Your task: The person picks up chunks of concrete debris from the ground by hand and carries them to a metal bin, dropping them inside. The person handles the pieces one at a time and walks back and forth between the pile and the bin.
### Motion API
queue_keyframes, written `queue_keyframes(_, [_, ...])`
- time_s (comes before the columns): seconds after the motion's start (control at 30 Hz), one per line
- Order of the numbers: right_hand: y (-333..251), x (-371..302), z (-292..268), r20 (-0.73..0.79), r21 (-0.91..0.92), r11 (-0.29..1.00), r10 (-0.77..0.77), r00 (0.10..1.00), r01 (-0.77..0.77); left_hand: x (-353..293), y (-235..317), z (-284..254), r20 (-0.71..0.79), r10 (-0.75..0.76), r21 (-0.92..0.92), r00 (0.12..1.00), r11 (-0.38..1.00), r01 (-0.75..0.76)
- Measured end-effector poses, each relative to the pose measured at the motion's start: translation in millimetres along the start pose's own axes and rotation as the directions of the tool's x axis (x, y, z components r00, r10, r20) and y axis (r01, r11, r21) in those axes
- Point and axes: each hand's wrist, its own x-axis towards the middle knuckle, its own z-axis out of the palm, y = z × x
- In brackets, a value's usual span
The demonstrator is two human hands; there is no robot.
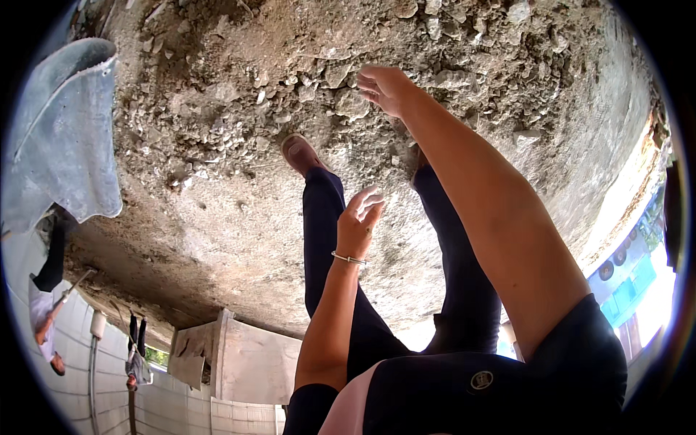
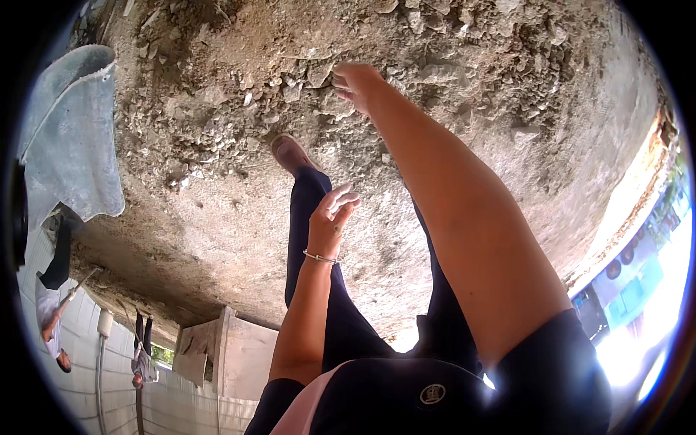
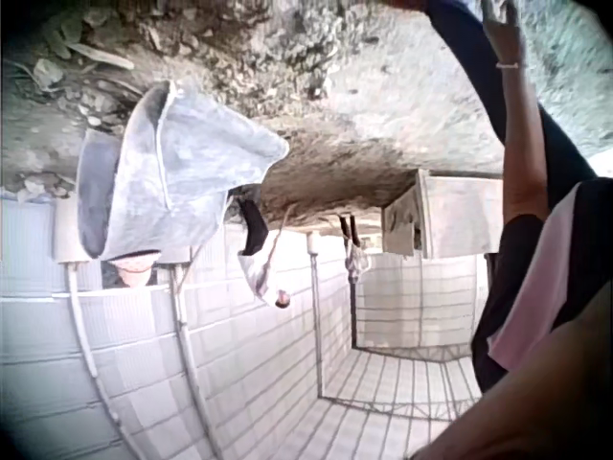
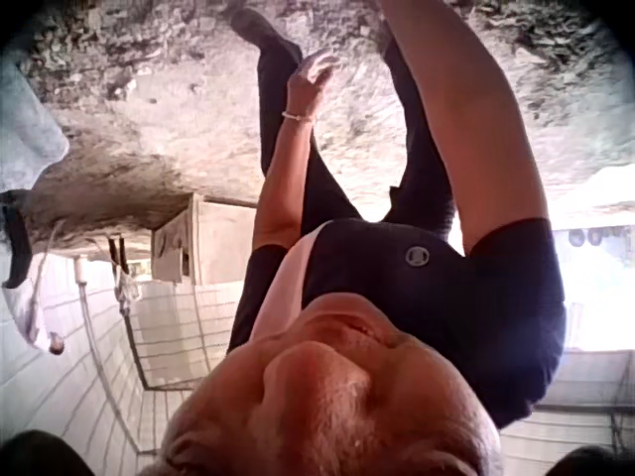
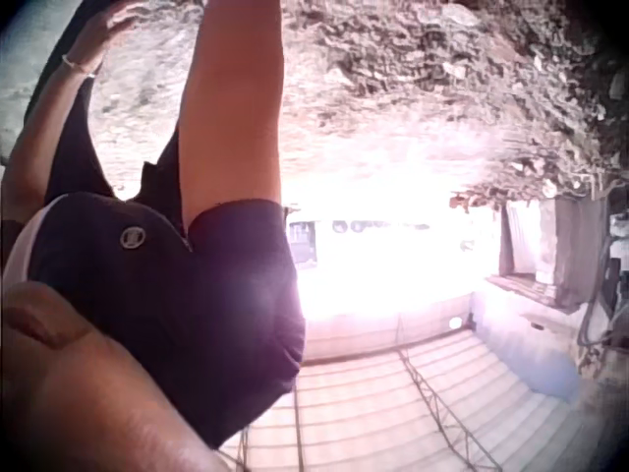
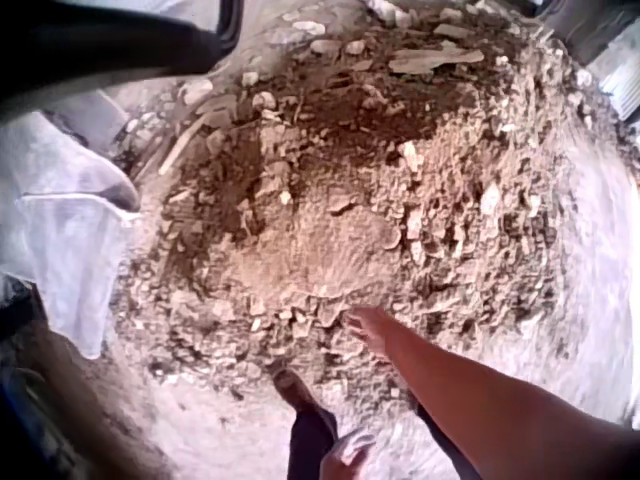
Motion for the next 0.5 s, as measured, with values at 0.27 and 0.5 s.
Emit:
queue_keyframes(0.27, [-12.5,77.9,22.8,-0.152,0.394,0.918,0.014,0.988,0.048,50.9,25.0,-0.2,-0.148,0.121,-0.016,0.982,0.992,-0.125])
queue_keyframes(0.5, [-27.8,85.8,43.9,-0.300,0.560,0.828,0.248,0.921,-0.040,63.5,39.4,-10.7,-0.181,0.076,-0.124,0.980,0.987,-0.100])
